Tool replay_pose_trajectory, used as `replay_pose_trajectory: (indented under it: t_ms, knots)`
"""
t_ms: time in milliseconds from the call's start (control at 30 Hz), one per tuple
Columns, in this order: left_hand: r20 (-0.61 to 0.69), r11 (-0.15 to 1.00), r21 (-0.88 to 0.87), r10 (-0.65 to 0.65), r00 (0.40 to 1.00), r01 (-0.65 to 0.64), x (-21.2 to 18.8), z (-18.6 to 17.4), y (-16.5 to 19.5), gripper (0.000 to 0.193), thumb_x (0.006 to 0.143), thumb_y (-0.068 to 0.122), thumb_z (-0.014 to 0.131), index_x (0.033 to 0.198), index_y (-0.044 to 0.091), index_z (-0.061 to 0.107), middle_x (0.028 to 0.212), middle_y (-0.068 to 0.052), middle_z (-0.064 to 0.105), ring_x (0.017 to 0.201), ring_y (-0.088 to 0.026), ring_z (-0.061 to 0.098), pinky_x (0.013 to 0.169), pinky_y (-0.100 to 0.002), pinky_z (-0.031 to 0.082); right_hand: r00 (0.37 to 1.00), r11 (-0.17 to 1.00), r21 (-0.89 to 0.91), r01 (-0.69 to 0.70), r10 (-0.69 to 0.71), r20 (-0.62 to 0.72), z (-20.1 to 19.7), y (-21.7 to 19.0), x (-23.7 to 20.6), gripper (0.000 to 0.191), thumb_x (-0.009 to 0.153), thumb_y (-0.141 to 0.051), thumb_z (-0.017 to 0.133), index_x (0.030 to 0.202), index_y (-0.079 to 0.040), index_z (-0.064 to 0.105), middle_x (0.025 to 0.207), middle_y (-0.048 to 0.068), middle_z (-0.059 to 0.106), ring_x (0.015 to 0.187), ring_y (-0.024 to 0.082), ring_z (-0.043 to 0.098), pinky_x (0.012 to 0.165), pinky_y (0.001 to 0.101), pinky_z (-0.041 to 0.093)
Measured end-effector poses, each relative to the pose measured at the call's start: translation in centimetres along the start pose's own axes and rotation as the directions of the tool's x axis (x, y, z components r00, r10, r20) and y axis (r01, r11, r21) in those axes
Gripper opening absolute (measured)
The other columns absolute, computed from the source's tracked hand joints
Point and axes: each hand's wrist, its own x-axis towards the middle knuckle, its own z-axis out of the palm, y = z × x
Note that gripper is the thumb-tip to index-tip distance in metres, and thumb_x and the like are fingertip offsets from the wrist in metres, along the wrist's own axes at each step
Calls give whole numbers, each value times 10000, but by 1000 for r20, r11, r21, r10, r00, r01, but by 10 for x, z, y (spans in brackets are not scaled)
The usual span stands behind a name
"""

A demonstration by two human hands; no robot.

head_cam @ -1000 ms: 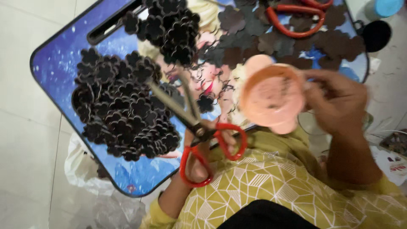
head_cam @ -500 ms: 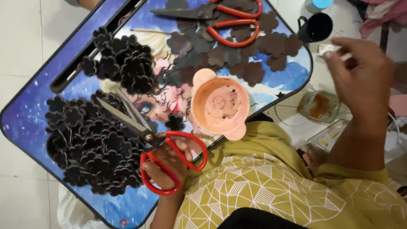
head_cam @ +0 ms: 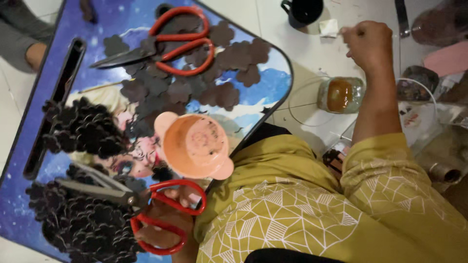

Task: The person sits on the floor trimming the edges of black flower-shaped foam cutouts with red-handled scissors, working one piece at a time and adding finished pieces to a growing pile on a printed tray. They briefly set the scissors down, handle a small pink bowl, then resume trimming.

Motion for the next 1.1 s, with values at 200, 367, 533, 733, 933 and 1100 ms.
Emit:
replay_pose_trajectory:
  t_ms: [200, 367, 533, 733, 933, 1100]
  knots:
    - [-22, 997, 74, -10, 1000, 12, 4, -6, 8, 835, 950, 746, 623, 1407, 55, 517, 1054, -220, 669, 819, -320, 647, 721, -434, 556, 999, 967, -256, 21, -27, -21, 10, 30, 16, 137, 923, -190, 842, 977, -65, 825, 895, 161, 750, 791, 282, 693, 763, 406, 547]
    - [-35, 993, 113, -14, 999, 18, 5, -11, 13, 819, 955, 736, 622, 1407, 61, 519, 1060, -228, 671, 818, -329, 651, 713, -442, 559, 993, 992, -90, 92, -99, -67, 35, 16, 32, 484, 773, -178, 874, 1219, -78, 716, 1062, 163, 685, 957, 316, 691, 828, 402, 553]
    - [-51, 990, 137, -11, 999, 18, 1, -10, 15, 802, 960, 725, 620, 1406, 67, 522, 1066, -237, 672, 816, -339, 654, 705, -450, 562, 958, 935, -280, 215, -258, -125, 64, 2, 39, 368, 766, -166, 878, 1105, -84, 763, 1083, 189, 677, 1007, 405, 652, 861, 469, 531]
    - [-52, 988, 146, -33, 998, 41, -3, 7, 23, 782, 965, 713, 619, 1405, 73, 525, 1074, -247, 674, 815, -350, 658, 695, -459, 565, 1000, 939, -343, 7, -9, -5, 72, 1, 46, 200, 846, -220, 833, 917, -60, 736, 929, 185, 705, 859, 398, 683, 734, 502, 536]
    - [-2, 997, 80, -6, 1000, 6, 2, 20, 10, 762, 971, 700, 617, 1404, 80, 528, 1081, -257, 676, 814, -361, 662, 686, -469, 568, 971, 989, -106, 108, -127, -202, 44, 10, 22, 309, 866, -167, 864, 1056, -7, 680, 1000, 160, 697, 916, 338, 662, 810, 450, 521]
    - [65, 999, 51, -17, 998, 14, -6, 12, 2, 745, 976, 690, 616, 1404, 86, 530, 1087, -265, 678, 813, -370, 665, 678, -477, 571, 854, 925, -155, 346, -380, -356, 35, 33, 18, 422, 860, -22, 788, 1263, 41, 680, 1173, 164, 707, 1073, 328, 668, 936, 424, 518]
